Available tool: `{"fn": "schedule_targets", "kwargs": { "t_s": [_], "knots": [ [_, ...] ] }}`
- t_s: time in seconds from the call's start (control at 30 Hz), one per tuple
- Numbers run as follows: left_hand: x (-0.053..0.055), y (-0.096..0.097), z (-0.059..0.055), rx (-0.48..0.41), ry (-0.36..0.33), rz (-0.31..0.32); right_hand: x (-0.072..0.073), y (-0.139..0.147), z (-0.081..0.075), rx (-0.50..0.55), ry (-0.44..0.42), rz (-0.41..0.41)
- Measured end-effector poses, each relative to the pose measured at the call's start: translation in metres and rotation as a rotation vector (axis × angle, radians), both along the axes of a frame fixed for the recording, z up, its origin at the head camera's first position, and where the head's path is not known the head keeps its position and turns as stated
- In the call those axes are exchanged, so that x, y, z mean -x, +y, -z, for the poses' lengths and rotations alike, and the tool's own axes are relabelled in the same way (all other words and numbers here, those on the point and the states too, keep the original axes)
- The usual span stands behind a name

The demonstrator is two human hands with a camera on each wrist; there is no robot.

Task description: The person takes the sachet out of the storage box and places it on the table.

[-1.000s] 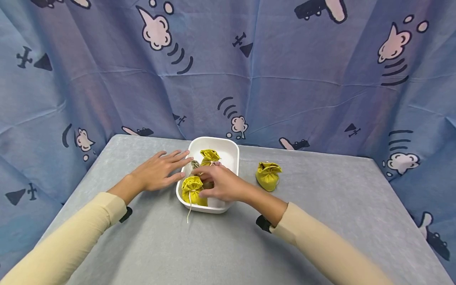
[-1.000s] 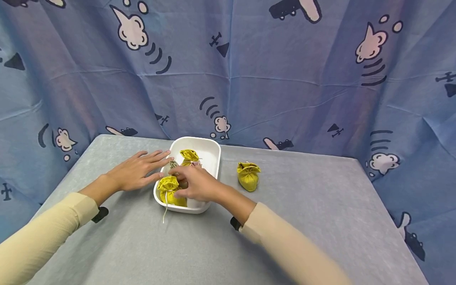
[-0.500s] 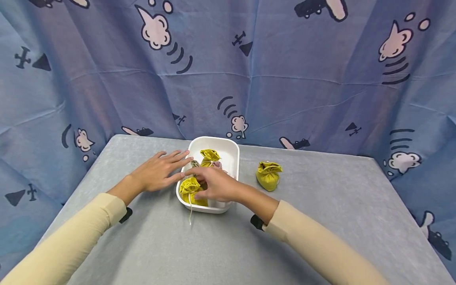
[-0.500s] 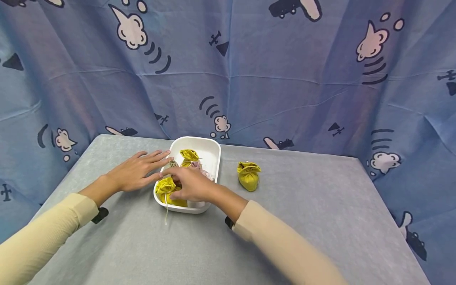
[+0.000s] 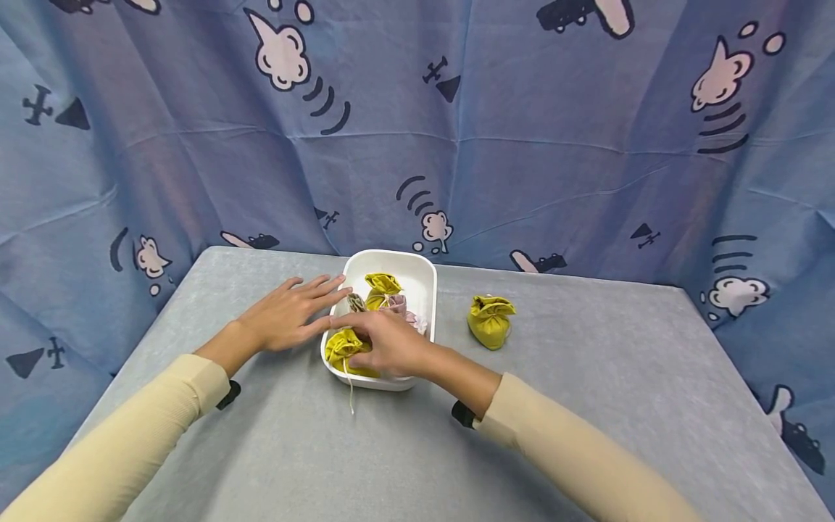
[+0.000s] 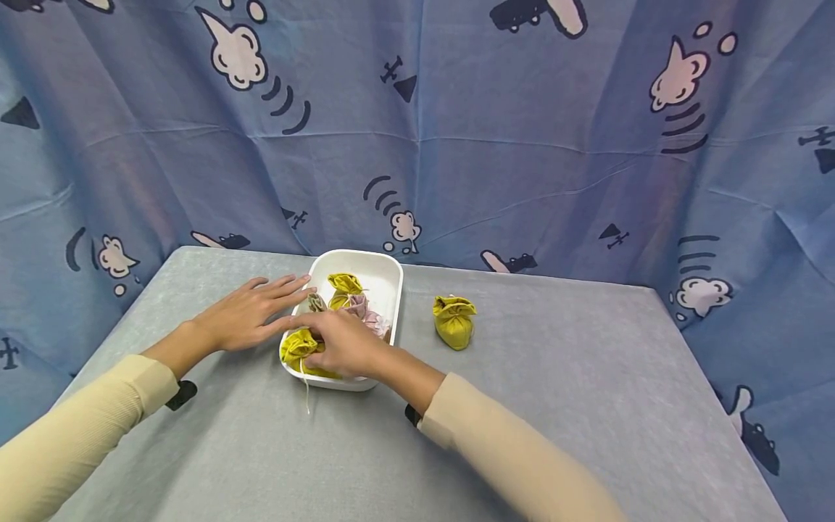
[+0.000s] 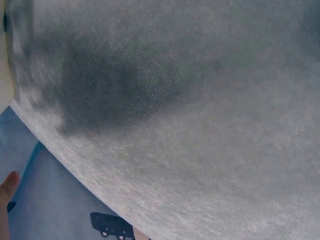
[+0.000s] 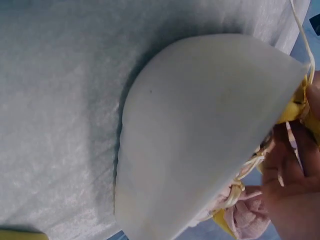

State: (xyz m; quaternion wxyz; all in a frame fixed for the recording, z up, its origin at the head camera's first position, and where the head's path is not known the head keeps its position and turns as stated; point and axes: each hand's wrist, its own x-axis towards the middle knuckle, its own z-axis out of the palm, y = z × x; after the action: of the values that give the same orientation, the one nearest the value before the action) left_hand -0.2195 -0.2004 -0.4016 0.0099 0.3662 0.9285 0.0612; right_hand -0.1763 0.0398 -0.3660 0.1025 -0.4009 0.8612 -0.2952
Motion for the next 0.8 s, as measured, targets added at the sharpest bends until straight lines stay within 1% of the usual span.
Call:
{"fn": "schedule_targets", "kwargs": {
  "t_s": [0.13, 0.33, 0.63, 0.8],
  "knots": [
    [0.001, 0.000, 0.001, -0.002, 0.002, 0.003, -0.002, -0.001, 0.000, -0.008, 0.032, -0.006],
    [0.001, 0.000, 0.000, -0.005, -0.005, 0.004, -0.001, -0.002, 0.001, -0.010, 0.055, -0.027],
    [0.000, 0.000, -0.001, -0.006, -0.024, -0.004, -0.004, 0.004, 0.001, 0.086, 0.104, -0.036],
    [0.000, -0.001, 0.000, -0.006, -0.023, -0.010, -0.004, 0.008, -0.002, 0.068, 0.130, -0.023]
  ]
}}
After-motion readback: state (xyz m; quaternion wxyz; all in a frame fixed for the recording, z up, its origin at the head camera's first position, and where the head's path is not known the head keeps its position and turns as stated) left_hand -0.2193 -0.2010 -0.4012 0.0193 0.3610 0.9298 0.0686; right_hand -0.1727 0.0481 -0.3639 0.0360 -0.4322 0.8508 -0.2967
